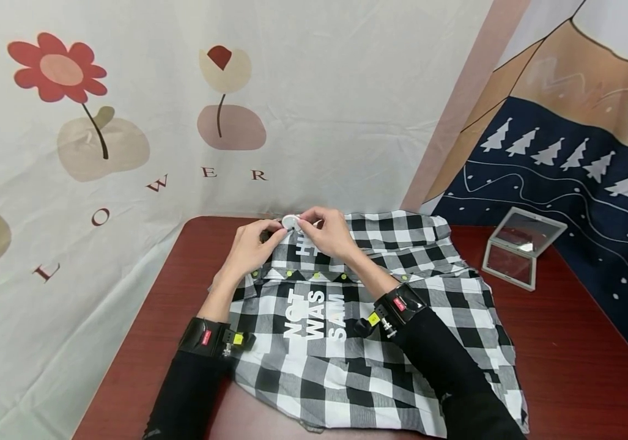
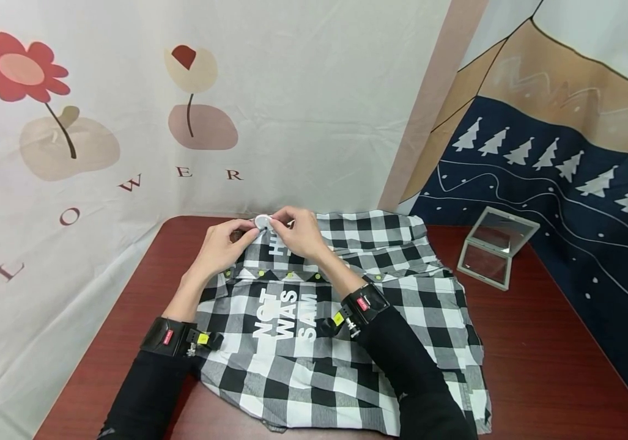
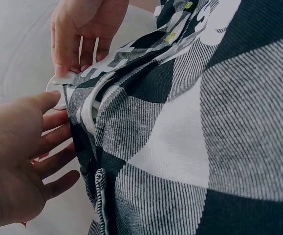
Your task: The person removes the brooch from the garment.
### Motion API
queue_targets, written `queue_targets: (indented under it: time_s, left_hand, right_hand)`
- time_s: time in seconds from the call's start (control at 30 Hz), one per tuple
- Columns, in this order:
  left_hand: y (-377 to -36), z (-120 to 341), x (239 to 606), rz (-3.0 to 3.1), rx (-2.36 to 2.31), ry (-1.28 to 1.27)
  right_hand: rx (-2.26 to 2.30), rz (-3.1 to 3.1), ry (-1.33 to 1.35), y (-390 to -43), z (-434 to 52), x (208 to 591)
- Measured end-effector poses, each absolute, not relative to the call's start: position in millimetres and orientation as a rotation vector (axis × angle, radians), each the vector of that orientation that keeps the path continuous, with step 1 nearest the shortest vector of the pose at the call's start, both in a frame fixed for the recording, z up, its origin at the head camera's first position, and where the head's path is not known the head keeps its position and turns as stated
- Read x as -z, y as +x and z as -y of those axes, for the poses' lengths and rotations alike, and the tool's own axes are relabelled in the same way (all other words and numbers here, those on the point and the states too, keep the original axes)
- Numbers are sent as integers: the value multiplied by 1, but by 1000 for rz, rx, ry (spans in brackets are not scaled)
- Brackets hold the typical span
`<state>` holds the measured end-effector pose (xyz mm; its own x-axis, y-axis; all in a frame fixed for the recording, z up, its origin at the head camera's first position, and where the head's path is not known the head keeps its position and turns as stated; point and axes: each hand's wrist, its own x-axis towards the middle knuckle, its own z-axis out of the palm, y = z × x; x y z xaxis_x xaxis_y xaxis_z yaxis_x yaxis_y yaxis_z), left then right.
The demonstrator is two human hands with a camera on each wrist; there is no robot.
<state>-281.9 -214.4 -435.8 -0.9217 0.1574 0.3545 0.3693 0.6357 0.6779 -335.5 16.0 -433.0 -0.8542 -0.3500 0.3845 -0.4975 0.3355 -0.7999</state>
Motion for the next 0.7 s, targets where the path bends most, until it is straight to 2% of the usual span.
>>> queue_targets:
  time_s: [0.7]
  left_hand:
    - [-286,207,445,2510,1059,-469]
  right_hand:
    - [-1356,2392,852,-333,-16,435]
